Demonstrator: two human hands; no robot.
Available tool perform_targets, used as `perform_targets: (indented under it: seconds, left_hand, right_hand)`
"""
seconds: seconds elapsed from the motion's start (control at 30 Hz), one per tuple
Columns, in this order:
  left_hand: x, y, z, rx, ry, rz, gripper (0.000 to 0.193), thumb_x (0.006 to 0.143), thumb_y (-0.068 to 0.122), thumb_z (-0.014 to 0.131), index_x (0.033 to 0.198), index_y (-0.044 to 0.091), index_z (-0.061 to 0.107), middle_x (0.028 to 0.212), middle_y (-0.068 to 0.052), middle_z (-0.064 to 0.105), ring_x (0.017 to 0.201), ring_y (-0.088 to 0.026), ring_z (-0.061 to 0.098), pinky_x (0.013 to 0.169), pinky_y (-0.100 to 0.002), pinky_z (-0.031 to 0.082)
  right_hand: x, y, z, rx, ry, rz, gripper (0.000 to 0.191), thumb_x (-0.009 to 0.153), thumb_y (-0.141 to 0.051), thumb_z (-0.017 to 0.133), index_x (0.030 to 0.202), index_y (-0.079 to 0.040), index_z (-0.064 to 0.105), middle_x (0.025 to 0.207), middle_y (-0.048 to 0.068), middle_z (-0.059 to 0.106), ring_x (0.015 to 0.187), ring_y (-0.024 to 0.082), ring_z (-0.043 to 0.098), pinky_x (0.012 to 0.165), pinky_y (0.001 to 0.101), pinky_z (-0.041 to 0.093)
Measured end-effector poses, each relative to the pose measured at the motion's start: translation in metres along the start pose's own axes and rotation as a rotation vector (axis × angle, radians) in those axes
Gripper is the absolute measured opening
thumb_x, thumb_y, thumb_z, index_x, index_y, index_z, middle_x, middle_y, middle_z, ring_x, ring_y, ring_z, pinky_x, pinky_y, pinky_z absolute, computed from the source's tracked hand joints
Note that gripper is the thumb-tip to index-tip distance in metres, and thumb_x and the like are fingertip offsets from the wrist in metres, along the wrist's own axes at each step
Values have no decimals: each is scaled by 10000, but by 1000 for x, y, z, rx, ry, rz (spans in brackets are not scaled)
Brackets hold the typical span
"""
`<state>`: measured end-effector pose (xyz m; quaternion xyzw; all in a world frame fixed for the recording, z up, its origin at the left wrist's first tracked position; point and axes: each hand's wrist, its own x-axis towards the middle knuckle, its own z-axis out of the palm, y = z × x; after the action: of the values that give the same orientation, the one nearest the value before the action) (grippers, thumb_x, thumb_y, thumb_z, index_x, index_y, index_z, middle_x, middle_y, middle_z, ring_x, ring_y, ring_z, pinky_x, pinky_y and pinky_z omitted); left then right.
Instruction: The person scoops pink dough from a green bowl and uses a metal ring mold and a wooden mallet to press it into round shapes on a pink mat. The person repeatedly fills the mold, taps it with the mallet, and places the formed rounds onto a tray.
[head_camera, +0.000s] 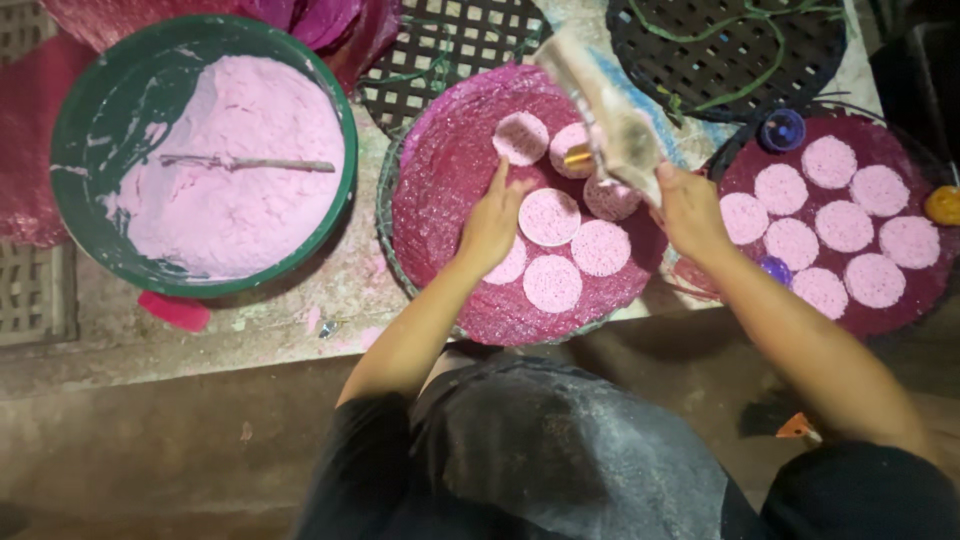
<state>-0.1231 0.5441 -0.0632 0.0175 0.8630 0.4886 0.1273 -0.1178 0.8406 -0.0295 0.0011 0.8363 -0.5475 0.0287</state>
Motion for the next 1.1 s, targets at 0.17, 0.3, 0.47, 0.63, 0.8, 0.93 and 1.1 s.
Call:
perform_targets:
  seconds: [0.17,0.3,0.47,0.63,0.8,0.93,1.1]
  left_hand:
    - [-23,5,-4,269,133,323,1093,741,305,843,1593,75,198,1398,-158,597,1125,-341,574,977,-505,445]
    - [-21,16,3,378,-37,259,1349,623,385,952,1627,82,102,1384,-152,534,1320,-315,445,1149,-536,263]
    - [-16,13,6,347,43,357,1339,612,395,940,1608,70,105,1427,-118,561,1277,-316,468,1110,-542,242]
    - [-21,17,5,364,38,367,1295,639,410,936,1601,62,142,1415,-118,557,1286,-308,466,1113,-532,242]
    - [-20,32,-16,329,31,283,1309,642,414,954,1601,75,131,1465,-112,515,1299,-332,425,1110,-532,227]
    - [-14,21,-57,320,129,143,1290,674,384,929,1622,80,108,1515,-60,517,1348,-313,415,1152,-564,201]
    - [-8,-7,-73,483,169,107,1144,695,376,898,1590,79,250,1543,-138,405,1375,-365,354,1152,-586,200]
  right_hand:
    - [-21,12,0,72,77,-74,689,1120,-547,252,857,-28,622,622,35,557,518,139,520,478,292,387]
    - [-48,22,10,267,150,-77,680,1128,-575,232,931,-21,574,641,43,524,509,145,488,471,299,374]
    - [-82,37,15,428,229,-83,700,1131,-596,196,972,-23,564,666,38,510,523,134,479,468,295,370]
    - [-102,49,9,574,354,-19,653,1145,-590,219,1127,-29,552,739,55,508,562,139,475,489,295,367]
    - [-114,58,2,585,407,9,644,1079,-615,210,1171,-71,543,796,92,632,561,134,484,487,281,365]
    - [-122,61,-2,641,418,-78,629,1160,-617,246,1118,-48,513,768,57,498,597,156,461,527,305,354]
    - [-121,54,6,715,381,-51,633,1136,-625,240,1171,-64,532,806,60,515,602,144,456,541,294,355]
